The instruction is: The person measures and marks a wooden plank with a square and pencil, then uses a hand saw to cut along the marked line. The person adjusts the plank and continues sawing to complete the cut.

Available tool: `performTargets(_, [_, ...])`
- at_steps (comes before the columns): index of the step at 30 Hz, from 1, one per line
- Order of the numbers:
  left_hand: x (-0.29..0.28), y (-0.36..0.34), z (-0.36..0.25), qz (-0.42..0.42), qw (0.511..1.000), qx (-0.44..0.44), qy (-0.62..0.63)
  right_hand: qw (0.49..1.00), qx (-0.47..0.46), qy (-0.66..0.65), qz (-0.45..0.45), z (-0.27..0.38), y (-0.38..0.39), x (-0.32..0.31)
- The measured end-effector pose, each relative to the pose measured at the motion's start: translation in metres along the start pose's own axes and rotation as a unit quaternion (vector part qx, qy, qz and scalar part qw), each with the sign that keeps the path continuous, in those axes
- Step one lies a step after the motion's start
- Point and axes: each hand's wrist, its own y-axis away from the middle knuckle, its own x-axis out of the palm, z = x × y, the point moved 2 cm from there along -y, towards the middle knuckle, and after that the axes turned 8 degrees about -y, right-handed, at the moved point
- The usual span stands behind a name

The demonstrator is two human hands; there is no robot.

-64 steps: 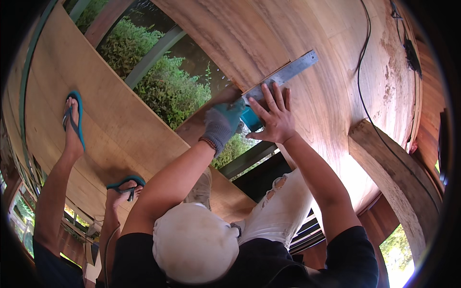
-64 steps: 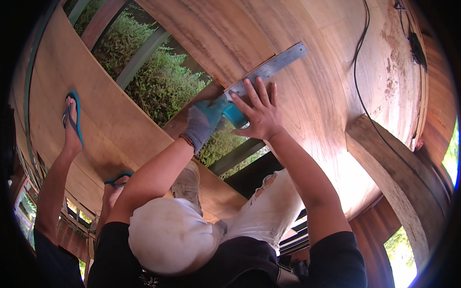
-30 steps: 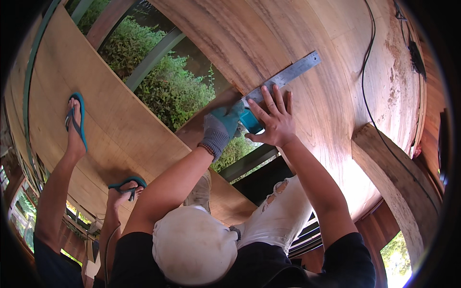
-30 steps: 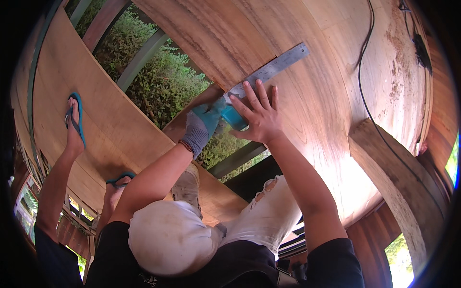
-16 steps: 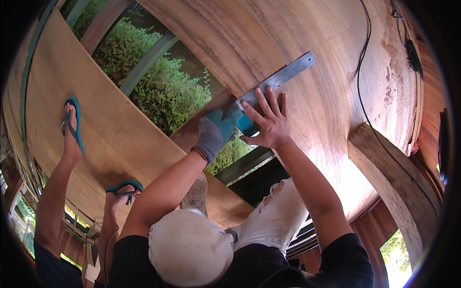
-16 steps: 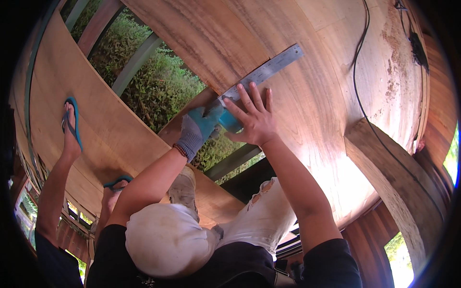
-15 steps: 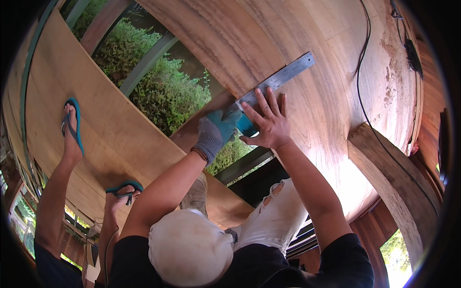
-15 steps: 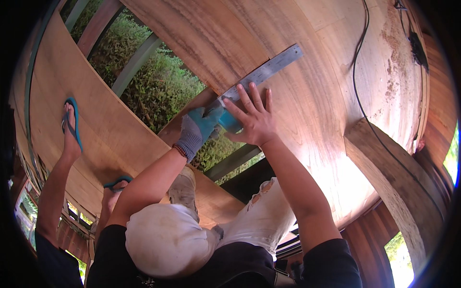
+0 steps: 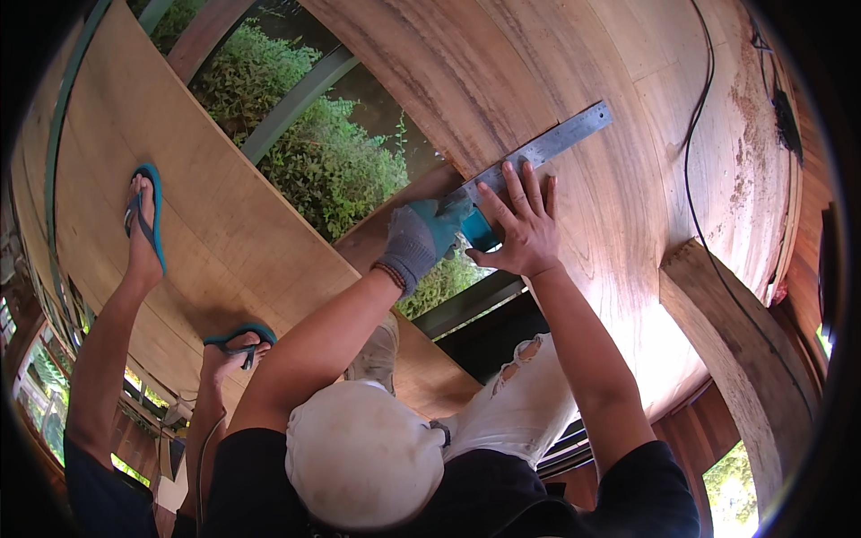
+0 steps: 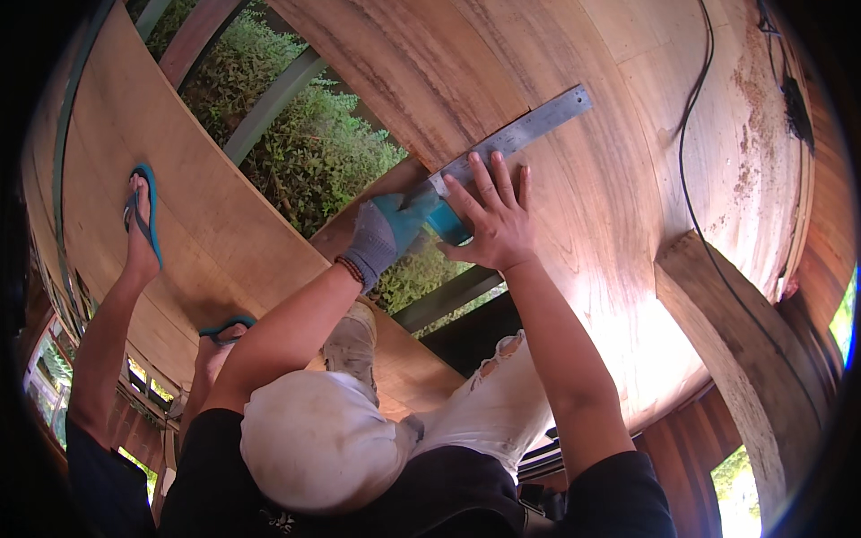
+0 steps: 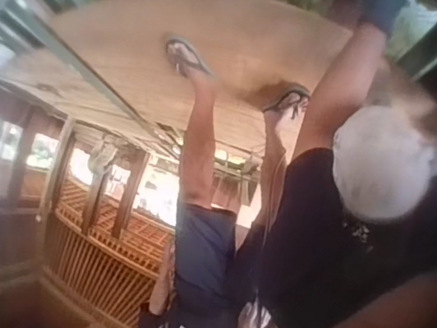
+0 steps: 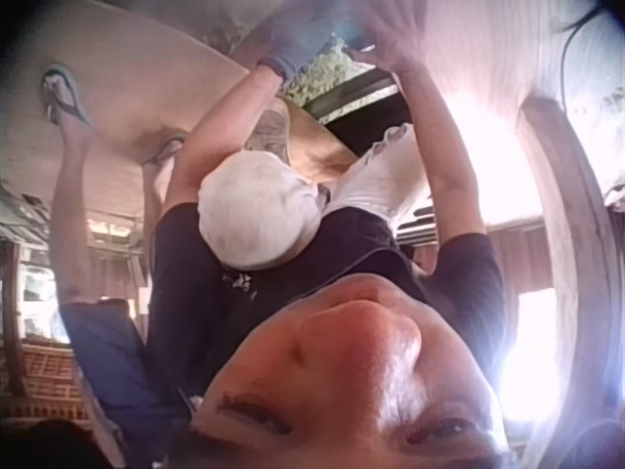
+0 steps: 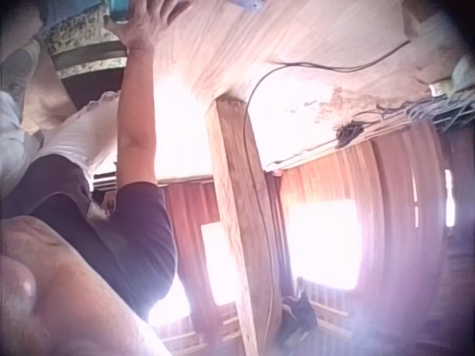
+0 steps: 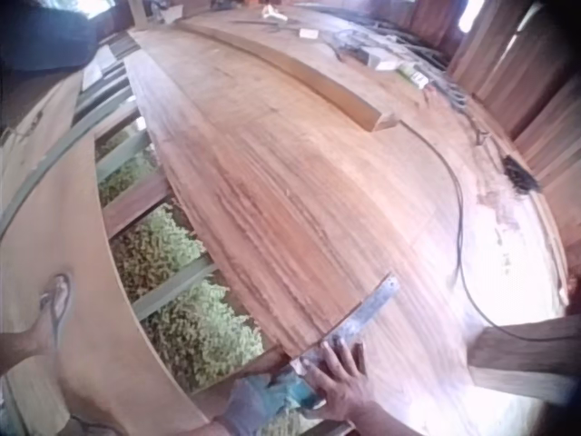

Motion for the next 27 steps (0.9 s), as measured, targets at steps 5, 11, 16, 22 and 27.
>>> performTargets(5, [0.002, -0.002, -0.002, -0.005, 0.997, 0.001, -0.073, 1.0, 0.004, -0.016, -0.002, -0.002, 0.001, 0.001])
performTargets(11, [0.012, 0.008, -0.004, -0.029, 0.996, -0.022, 0.078, 1.0, -0.002, -0.003, 0.019, -0.002, 0.001, -0.004])
performTargets(16, [0.012, 0.009, -0.009, -0.037, 0.997, -0.013, 0.073, 1.0, -0.005, -0.017, 0.006, -0.005, 0.003, -0.005])
performTargets(22, [0.007, 0.018, -0.026, -0.058, 0.996, -0.064, 0.024, 0.998, 0.009, -0.034, -0.061, -0.009, 0.002, -0.001])
performTargets(27, [0.015, 0.009, -0.01, -0.027, 0.99, -0.046, 0.131, 0.995, 0.035, -0.023, -0.087, -0.011, 0.0, 0.001])
